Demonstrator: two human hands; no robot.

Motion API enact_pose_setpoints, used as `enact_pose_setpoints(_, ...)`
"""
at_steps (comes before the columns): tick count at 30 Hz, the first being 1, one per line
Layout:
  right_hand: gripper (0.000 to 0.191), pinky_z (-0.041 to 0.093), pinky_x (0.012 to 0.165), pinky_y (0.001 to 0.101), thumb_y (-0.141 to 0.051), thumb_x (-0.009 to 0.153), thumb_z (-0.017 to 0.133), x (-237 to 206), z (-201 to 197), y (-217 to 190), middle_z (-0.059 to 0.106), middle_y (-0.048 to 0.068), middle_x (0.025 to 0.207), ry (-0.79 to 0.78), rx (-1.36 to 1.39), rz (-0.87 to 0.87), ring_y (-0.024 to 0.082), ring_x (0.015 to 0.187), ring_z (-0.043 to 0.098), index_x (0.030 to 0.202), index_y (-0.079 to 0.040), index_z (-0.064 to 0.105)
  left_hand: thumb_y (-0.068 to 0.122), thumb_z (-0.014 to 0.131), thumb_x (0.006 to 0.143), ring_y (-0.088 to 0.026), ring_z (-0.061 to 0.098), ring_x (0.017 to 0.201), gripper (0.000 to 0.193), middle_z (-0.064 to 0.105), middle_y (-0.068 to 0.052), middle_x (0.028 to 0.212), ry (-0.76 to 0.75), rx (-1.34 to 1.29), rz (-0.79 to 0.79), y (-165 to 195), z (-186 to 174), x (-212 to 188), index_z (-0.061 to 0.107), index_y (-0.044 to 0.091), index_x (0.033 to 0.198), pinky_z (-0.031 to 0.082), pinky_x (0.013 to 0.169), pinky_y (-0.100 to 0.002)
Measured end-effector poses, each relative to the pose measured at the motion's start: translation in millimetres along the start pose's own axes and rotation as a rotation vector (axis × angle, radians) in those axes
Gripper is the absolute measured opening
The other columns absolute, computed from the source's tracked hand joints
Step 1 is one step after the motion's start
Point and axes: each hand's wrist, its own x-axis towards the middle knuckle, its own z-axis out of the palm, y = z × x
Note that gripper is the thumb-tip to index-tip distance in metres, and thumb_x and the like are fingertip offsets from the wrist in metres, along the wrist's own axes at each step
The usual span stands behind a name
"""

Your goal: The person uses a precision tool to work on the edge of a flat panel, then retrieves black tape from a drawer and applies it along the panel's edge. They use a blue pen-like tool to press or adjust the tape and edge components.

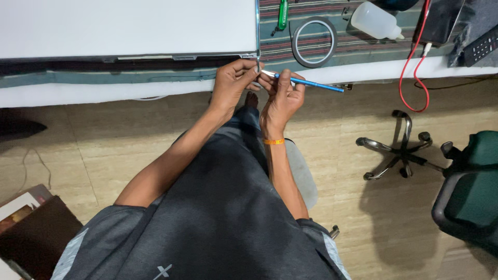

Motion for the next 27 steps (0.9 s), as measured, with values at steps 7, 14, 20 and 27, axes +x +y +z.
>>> enact_pose_setpoints(7,0.023,0.065,0.075,0.0369,-0.018,0.104,0.067,0.4,1.1,1.7,0.072,0.016,0.093,-0.022,-0.036,-0.020,0.024,0.083,0.075,0.110,-0.001,0.054,0.015,0.067,0.102,-0.013,0.076,0.087,0.022,0.077,-0.007,0.095,-0.020,-0.017,-0.001,3.3,0.4,-0.4,0.071,-0.001,0.116,0.060,0.074,-0.025)
enact_pose_setpoints(14,0.022,0.066,0.077,0.0381,-0.017,0.104,0.067,1.1,1.4,-0.7,0.072,0.017,0.094,-0.039,-0.023,-0.001,0.025,0.085,0.076,0.110,-0.001,0.053,0.015,0.068,0.101,-0.012,0.075,0.087,0.022,0.077,-0.006,0.097,-0.016,-0.027,-0.005,1.9,0.5,0.6,0.071,-0.001,0.116,0.060,0.074,-0.025)
enact_pose_setpoints(20,0.023,0.067,0.076,0.0388,-0.018,0.102,0.068,3.1,3.1,-0.8,0.072,0.017,0.092,-0.018,-0.005,0.002,0.025,0.083,0.076,0.109,-0.001,0.053,0.016,0.069,0.101,-0.010,0.073,0.089,0.022,0.076,-0.006,0.101,-0.004,-0.010,0.000,1.7,0.8,1.9,0.073,0.000,0.116,0.061,0.074,-0.025)
enact_pose_setpoints(27,0.023,0.066,0.077,0.0369,-0.018,0.103,0.068,-1.7,2.7,1.2,0.072,0.017,0.092,-0.038,-0.013,0.008,0.023,0.084,0.076,0.109,-0.001,0.054,0.016,0.069,0.100,-0.010,0.073,0.090,0.022,0.076,-0.006,0.103,-0.004,0.025,0.000,0.9,-3.8,0.4,0.073,0.001,0.116,0.062,0.074,-0.025)
